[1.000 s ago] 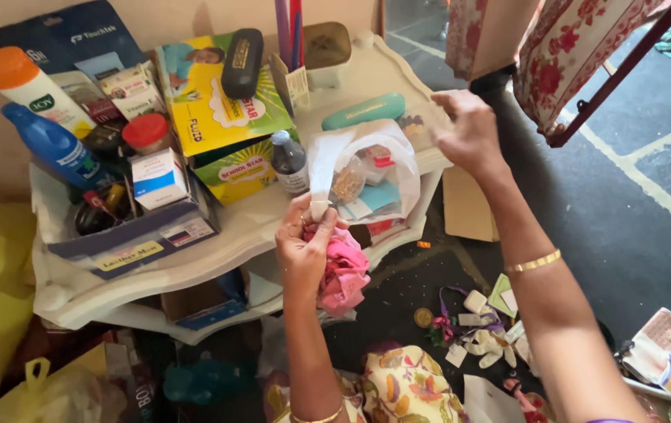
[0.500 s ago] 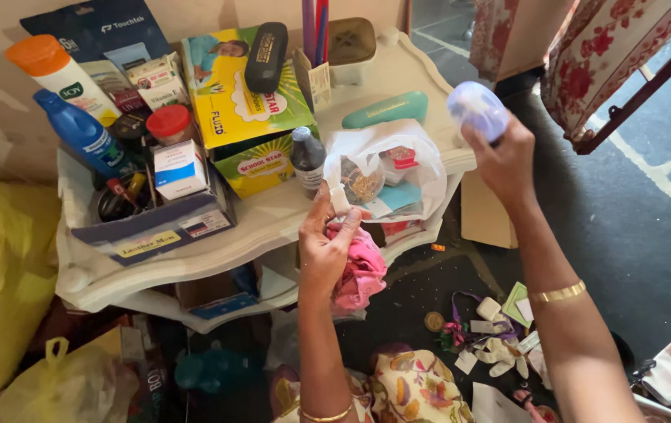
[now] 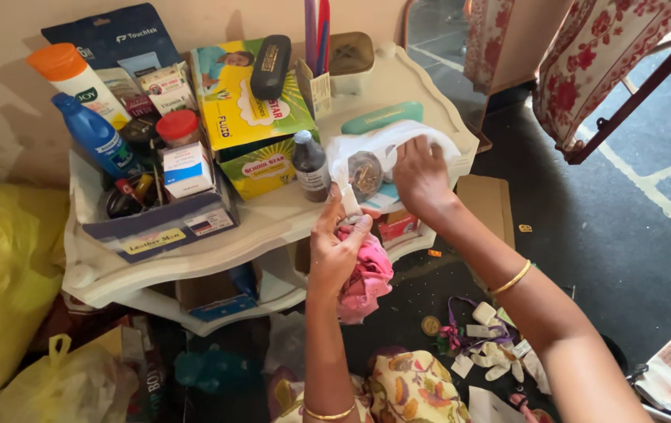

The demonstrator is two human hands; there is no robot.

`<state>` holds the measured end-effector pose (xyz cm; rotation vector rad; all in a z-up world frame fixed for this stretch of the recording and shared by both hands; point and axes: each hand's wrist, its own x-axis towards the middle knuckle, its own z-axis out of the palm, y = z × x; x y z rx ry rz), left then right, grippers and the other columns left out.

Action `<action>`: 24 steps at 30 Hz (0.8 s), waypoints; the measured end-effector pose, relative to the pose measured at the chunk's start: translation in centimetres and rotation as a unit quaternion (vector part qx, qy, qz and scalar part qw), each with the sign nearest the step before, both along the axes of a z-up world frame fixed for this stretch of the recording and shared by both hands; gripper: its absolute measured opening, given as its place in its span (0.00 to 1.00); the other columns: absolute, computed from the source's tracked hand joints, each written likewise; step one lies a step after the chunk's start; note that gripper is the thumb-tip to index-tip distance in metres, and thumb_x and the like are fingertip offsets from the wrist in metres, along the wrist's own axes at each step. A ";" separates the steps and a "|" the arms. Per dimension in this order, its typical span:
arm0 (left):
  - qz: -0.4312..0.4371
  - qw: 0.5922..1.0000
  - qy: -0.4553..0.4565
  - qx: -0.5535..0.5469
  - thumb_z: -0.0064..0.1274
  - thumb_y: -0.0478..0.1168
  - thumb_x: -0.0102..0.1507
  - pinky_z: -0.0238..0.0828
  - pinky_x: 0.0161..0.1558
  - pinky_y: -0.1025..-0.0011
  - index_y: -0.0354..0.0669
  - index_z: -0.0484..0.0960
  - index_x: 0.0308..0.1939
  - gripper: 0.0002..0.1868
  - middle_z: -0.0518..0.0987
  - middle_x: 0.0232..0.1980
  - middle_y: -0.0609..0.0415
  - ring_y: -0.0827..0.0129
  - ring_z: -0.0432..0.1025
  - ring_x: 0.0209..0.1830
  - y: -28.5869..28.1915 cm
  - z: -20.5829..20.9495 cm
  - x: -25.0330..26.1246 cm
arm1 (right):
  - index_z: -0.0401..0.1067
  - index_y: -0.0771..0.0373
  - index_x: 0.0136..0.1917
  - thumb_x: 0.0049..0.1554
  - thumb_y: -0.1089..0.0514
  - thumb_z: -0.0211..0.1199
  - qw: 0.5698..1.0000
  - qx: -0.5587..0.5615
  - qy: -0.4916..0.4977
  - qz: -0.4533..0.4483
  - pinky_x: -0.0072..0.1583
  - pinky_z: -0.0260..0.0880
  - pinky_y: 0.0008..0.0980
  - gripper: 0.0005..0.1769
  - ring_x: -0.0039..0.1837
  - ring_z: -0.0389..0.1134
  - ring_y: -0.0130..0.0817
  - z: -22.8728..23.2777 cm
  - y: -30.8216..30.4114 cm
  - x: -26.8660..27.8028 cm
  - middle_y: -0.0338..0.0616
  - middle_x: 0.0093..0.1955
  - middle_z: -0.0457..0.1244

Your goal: The person sits on the floor and organizes various items. They wipe a small box with a pink cloth and place it on a shelf. They then wipe the inside of a larger cardboard box and place it on the shelf. Finally, they place a bottle and a small plastic bag onto the shelf.

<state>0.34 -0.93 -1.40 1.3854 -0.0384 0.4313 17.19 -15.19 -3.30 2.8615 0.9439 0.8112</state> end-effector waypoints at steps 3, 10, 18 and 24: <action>0.000 1.000 -0.010 -0.014 0.55 0.27 0.65 0.72 0.35 0.81 0.42 0.61 0.79 0.38 0.84 0.42 0.55 0.84 0.69 0.31 0.4 0.2 0.2 | 0.64 0.68 0.61 0.49 0.63 0.58 0.999 -0.015 0.026 0.010 0.64 0.59 0.48 0.25 0.63 0.60 0.48 0.3 -0.9 -0.2 0.55 0.57 0.62; -0.010 0.999 -0.017 -0.027 0.54 0.26 0.66 0.71 0.34 0.83 0.40 0.64 0.78 0.35 0.84 0.42 0.55 0.85 0.69 0.31 0.2 0.0 0.5 | 0.71 0.65 0.55 0.56 0.42 0.58 0.977 -0.204 -0.038 -0.051 0.63 0.54 0.37 0.25 0.66 0.59 0.37 4.6 -4.9 -4.5 0.44 0.52 0.65; 0.015 1.000 0.020 -0.011 0.54 0.27 0.65 0.68 0.31 0.82 0.37 0.73 0.68 0.25 0.85 0.39 0.56 0.85 0.69 0.29 -1.3 1.1 0.4 | 0.77 0.63 0.46 0.45 0.41 0.64 0.977 -0.172 -0.018 0.125 0.67 0.54 0.39 0.25 0.63 0.60 0.37 8.9 -12.0 -7.6 0.41 0.47 0.67; 0.078 0.966 -0.063 0.240 0.54 0.27 0.65 0.71 0.35 0.70 0.37 0.84 0.46 0.08 0.85 0.37 0.52 0.66 0.76 0.32 -4.2 3.7 -1.2 | 0.78 0.61 0.50 0.48 0.67 0.64 0.989 -0.092 -0.044 0.109 0.70 0.56 0.38 0.16 0.65 0.62 0.35 10.0 -20.0 -10.7 0.38 0.52 0.69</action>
